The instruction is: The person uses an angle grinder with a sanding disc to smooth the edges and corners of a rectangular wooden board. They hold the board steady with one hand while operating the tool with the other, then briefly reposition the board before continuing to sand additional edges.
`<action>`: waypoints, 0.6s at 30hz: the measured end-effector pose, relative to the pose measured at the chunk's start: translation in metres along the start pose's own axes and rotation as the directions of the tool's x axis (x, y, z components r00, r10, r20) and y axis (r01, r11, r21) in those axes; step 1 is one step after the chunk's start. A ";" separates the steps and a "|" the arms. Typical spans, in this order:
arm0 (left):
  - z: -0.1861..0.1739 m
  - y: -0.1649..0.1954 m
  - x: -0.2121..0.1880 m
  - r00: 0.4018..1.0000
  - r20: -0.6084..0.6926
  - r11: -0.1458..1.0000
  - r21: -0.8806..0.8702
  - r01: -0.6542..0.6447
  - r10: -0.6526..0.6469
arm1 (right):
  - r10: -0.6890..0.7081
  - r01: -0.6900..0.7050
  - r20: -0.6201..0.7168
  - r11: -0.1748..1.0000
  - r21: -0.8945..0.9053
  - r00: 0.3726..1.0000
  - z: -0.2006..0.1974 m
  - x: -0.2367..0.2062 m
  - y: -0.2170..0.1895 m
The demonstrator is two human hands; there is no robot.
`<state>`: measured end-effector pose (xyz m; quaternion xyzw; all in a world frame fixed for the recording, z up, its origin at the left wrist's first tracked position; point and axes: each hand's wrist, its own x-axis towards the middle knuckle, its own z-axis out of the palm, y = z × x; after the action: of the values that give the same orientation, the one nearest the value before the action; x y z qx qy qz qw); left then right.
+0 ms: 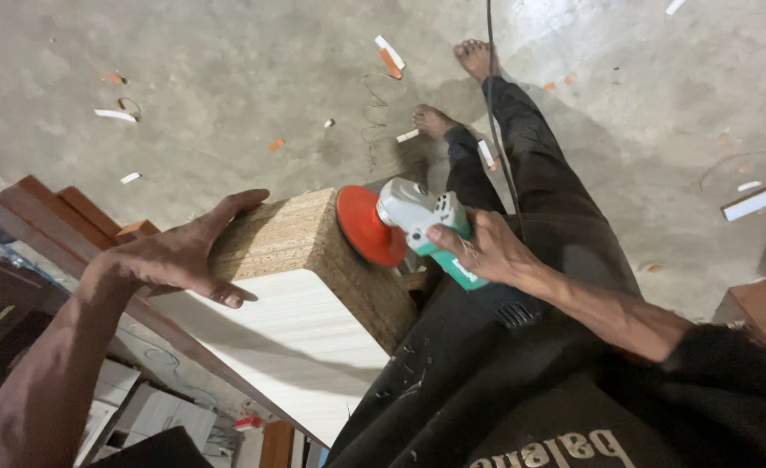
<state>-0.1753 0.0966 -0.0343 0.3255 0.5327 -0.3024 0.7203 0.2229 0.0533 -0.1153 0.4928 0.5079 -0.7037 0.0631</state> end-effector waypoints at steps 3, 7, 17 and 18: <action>0.002 0.000 0.000 0.999 -0.005 0.999 -0.013 0.046 -0.046 | -0.188 0.189 0.013 0.980 -0.059 0.982 -0.006 -0.018 -0.012; 0.001 -0.003 0.000 0.997 0.001 0.997 -0.006 -0.075 0.075 | -0.325 0.329 0.090 0.943 -0.039 0.942 -0.027 -0.019 -0.034; 0.002 -0.005 0.001 0.998 0.016 0.999 -0.007 -0.054 0.054 | -0.120 0.200 0.315 0.951 -0.236 0.941 -0.073 -0.007 -0.091; 0.002 -0.006 0.001 0.997 0.018 0.997 -0.025 -0.071 0.071 | -0.155 0.234 0.337 0.950 -0.208 0.928 -0.074 -0.004 -0.094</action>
<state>-0.1779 0.0912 -0.0359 0.3325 0.5176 -0.2732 0.7395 0.2159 0.1536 -0.0505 0.3085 0.6206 -0.7084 0.1334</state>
